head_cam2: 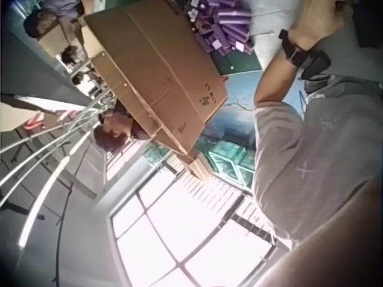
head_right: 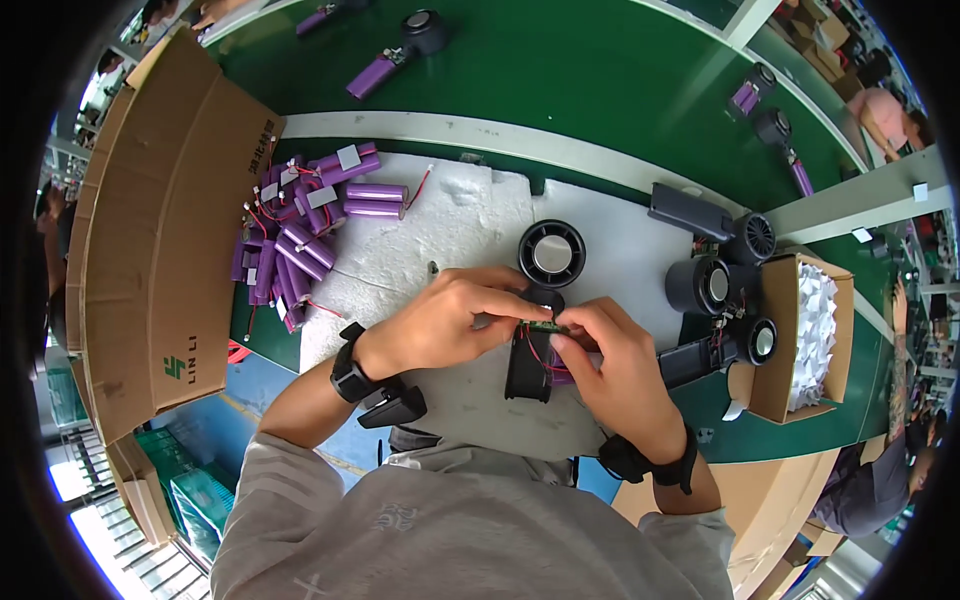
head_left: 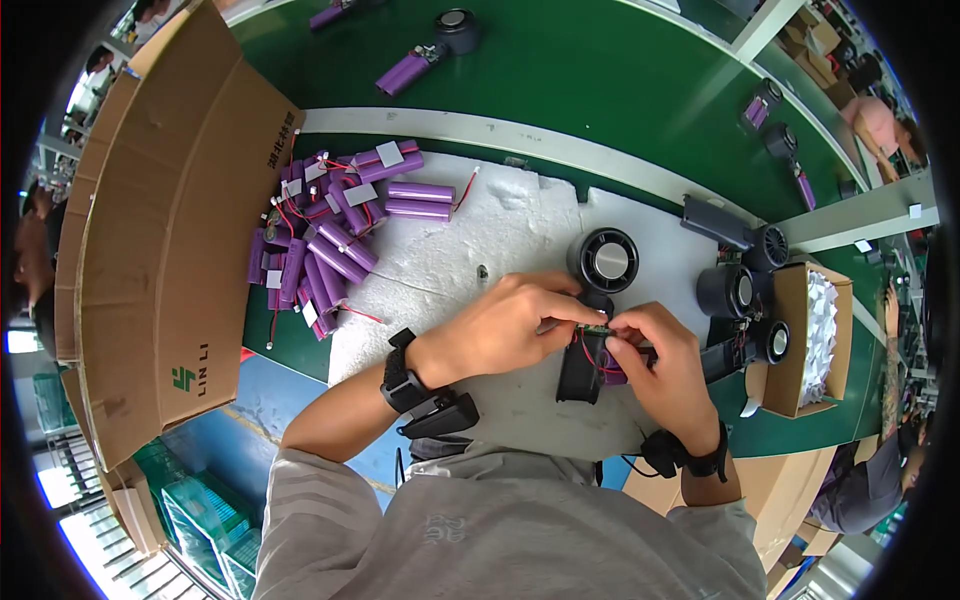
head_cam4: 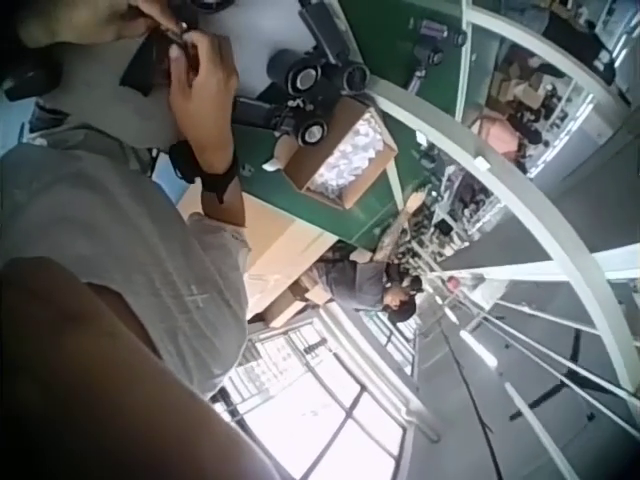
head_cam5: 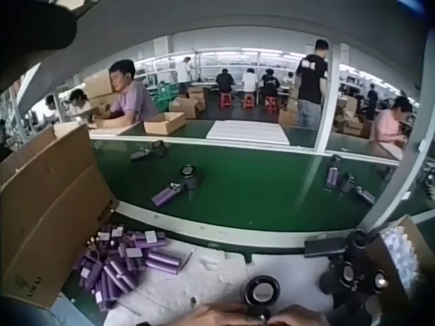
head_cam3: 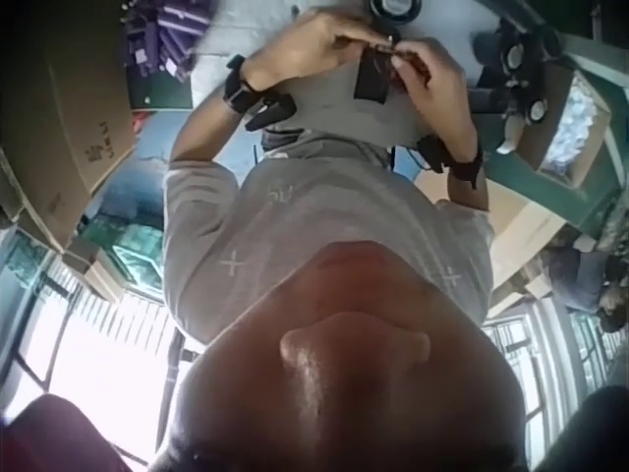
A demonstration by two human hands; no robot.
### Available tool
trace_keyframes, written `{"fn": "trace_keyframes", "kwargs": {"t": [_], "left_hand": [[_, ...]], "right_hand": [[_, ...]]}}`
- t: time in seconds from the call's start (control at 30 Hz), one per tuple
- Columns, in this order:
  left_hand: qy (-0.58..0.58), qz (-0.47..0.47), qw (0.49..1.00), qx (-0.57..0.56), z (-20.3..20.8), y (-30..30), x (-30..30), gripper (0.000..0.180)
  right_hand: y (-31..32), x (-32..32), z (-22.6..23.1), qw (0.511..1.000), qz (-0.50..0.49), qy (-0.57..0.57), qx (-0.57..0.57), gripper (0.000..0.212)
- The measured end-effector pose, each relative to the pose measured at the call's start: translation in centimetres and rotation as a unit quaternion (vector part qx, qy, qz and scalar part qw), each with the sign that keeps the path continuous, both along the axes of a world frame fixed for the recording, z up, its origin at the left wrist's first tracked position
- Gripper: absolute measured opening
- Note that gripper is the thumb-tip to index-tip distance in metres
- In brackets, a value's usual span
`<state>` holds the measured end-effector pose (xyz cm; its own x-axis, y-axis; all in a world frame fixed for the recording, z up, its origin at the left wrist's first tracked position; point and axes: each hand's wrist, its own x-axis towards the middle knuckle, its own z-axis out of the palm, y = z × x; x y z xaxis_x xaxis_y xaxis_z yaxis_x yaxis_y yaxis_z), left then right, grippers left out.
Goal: The person connects a battery pack to a circuit board, inserts them into a handheld fan housing, and then removes them to repeat the process with a different battery pack.
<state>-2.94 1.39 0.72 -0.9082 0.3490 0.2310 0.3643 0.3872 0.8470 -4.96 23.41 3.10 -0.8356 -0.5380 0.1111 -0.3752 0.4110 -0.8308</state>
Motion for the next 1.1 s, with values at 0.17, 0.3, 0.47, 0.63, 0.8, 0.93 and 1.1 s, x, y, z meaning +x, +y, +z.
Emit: {"fn": "trace_keyframes", "kwargs": {"t": [0.17,0.3,0.47,0.63,0.8,0.93,1.1], "left_hand": [[-0.061,-0.014,0.998,0.023,0.4,-0.1,0.1,0.038],[-0.092,0.008,0.995,0.026,0.3,0.1,0.3,0.036],[-0.106,0.036,0.992,0.051,0.0,0.7,0.4,0.035],[-0.091,0.067,0.991,0.065,-0.5,1.4,0.8,0.037],[-0.091,0.094,0.990,0.057,-0.4,2.0,1.0,0.034],[-0.098,0.098,0.989,0.060,-0.9,1.8,1.0,0.034],[-0.087,0.096,0.988,0.078,-1.1,1.9,0.9,0.035]], "right_hand": [[2.3,0.9,1.1,0.974,0.001,0.199,0.109,0.020],[2.6,2.5,0.2,0.980,-0.026,0.178,0.085,0.020],[3.3,2.6,0.1,0.978,0.004,0.192,0.079,0.020],[3.4,2.8,0.7,0.968,0.035,0.217,0.121,0.018],[3.2,2.8,0.8,0.956,0.060,0.238,0.158,0.014],[3.0,3.1,0.4,0.960,0.040,0.238,0.144,0.013],[3.6,2.6,-0.1,0.966,0.034,0.211,0.149,0.015]]}}
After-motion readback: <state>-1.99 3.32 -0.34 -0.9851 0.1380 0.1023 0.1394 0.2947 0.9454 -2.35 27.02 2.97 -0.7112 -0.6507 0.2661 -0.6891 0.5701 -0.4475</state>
